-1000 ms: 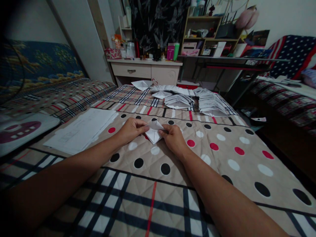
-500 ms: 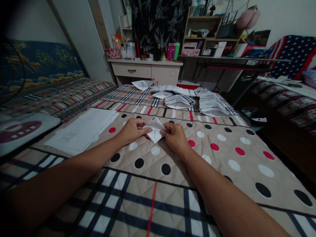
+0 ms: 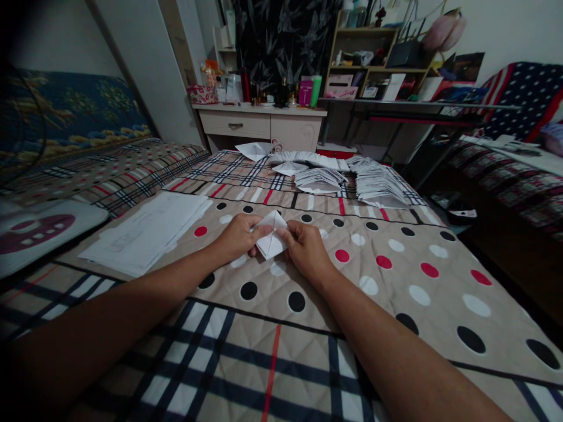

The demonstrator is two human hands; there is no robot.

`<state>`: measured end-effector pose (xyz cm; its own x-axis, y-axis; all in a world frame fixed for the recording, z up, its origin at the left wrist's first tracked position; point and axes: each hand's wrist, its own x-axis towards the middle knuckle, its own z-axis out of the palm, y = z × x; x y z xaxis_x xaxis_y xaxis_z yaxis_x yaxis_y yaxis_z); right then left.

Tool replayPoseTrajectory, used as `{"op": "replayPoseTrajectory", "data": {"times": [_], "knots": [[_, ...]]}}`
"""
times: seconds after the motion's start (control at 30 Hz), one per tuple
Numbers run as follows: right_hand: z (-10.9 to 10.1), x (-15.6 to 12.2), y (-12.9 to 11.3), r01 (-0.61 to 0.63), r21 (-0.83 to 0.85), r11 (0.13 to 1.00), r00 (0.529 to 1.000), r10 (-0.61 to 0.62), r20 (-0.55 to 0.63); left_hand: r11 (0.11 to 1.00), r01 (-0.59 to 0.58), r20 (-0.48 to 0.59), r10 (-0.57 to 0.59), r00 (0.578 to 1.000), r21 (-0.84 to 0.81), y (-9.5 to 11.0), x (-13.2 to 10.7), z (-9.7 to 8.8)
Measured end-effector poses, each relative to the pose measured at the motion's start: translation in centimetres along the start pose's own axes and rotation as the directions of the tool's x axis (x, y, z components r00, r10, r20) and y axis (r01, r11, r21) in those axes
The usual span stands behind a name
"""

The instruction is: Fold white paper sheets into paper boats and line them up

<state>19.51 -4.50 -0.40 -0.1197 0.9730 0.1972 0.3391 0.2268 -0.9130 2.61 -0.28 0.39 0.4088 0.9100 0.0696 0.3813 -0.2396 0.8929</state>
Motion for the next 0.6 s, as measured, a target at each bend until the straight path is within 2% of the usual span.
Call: {"op": "replayPoseTrajectory", "data": {"times": [0.23, 0.4, 0.5, 0.6], "knots": [[-0.7, 0.5, 0.6, 0.043, -0.142, 0.989, 0.998, -0.049, -0.04, 0.987, 0.021, 0.005, -0.021, 1.0, -0.162, -0.8, 0.8, -0.7], [-0.9, 0.8, 1.1, -0.021, 0.054, 0.998, 0.992, 0.027, -0.121, 0.975, 0.014, 0.043, -0.004, 0.999, -0.222, -1.4, 1.3, -0.5], [-1.1, 1.0, 1.3, -0.042, 0.145, 0.989, 0.979, 0.07, -0.189, 0.97, 0.003, -0.007, -0.005, 1.0, -0.241, -1.4, 1.2, -0.6], [-1.4, 1.1, 1.4, -0.043, 0.151, 0.988, 0.974, 0.075, -0.216, 0.975, -0.056, -0.099, 0.035, 0.995, -0.217, -1.3, 0.9, -0.8]]}}
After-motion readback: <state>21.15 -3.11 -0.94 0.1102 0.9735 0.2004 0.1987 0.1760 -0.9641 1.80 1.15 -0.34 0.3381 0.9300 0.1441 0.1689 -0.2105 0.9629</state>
